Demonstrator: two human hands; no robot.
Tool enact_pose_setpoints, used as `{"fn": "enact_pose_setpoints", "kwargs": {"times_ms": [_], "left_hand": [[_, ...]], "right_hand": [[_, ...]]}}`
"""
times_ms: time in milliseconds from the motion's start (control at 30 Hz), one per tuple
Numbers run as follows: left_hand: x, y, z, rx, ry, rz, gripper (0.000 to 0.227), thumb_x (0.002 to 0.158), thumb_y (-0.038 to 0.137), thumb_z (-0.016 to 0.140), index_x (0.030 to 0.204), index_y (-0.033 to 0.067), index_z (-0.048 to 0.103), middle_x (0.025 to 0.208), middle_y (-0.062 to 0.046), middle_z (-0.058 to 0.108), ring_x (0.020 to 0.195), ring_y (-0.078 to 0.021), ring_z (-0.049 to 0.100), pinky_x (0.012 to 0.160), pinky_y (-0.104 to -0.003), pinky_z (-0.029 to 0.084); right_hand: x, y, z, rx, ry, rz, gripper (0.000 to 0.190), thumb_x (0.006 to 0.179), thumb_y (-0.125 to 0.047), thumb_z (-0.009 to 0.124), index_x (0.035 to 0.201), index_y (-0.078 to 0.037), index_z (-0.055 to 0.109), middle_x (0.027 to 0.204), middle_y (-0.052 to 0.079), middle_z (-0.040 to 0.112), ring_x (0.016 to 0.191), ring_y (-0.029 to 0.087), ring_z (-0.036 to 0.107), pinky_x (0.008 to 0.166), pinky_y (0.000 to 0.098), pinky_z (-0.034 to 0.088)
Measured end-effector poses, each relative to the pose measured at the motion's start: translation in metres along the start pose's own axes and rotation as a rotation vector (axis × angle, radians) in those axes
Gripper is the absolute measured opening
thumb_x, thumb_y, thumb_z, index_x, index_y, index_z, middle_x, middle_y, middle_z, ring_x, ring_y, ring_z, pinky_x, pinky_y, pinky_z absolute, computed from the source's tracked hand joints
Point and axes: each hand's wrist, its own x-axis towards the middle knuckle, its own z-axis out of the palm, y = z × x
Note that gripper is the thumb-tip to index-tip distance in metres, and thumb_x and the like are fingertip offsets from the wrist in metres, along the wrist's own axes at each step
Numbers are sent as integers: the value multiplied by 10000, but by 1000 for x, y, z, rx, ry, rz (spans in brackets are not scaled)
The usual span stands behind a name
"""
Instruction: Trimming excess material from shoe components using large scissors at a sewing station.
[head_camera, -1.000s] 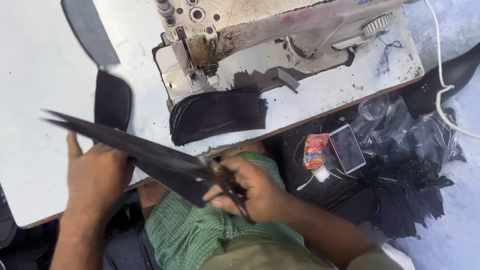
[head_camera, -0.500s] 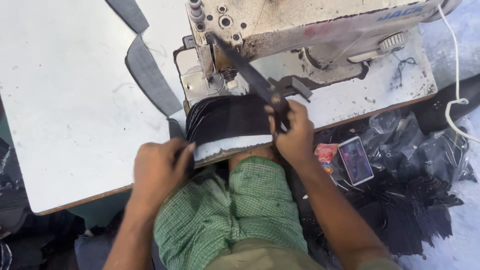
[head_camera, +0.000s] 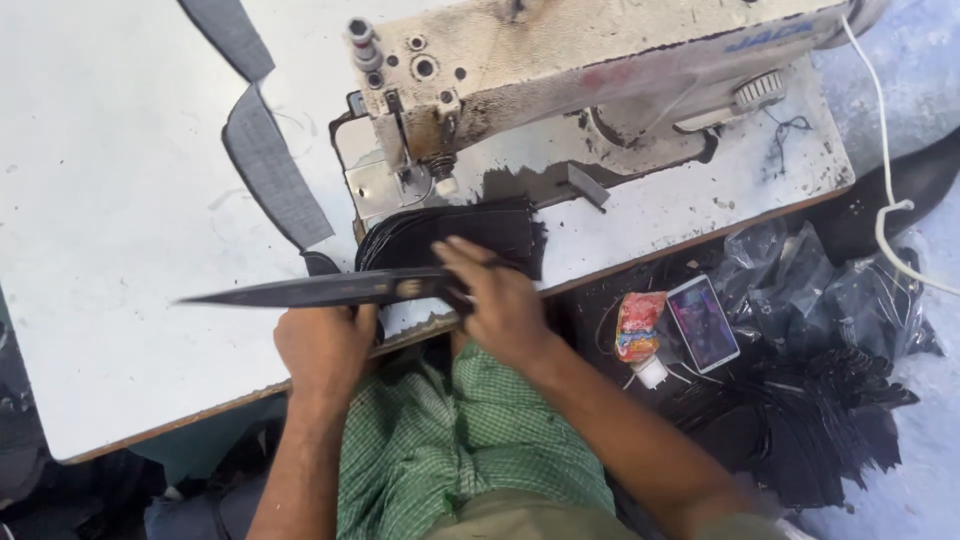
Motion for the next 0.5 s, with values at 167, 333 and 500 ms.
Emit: {"fn": "enact_pose_setpoints", "kwargs": {"times_ms": [167, 333, 500], "left_hand": [[6, 3, -19, -248, -77, -101, 382, 870, 390, 801, 769, 24, 756, 590, -163, 655, 525, -317, 645, 543, -442, 502], [10, -42, -20, -844, -424, -145, 395, 738, 285, 868, 958, -8, 720, 781, -93, 739, 667, -143, 684, 599, -329, 559], [2, -49, -57, -475, -627, -221, 373, 755, 222, 844, 1038, -7, 765, 775, -151, 797, 670, -191, 734, 614, -344, 587]], "right_hand": [[24, 2, 25, -38, -121, -38, 659, 806, 132, 561, 1448, -6, 505, 1423, 245, 615, 1130, 387, 694, 979, 459, 554], [24, 10, 32, -41, -151, 8, 683, 814, 134, 574, 1472, -25, 484, 1423, 243, 611, 1083, 366, 704, 959, 457, 555], [25, 10, 30, -18, -117, -33, 747, 753, 125, 588, 1471, -55, 492, 1416, 235, 624, 1147, 382, 705, 986, 448, 564]]}}
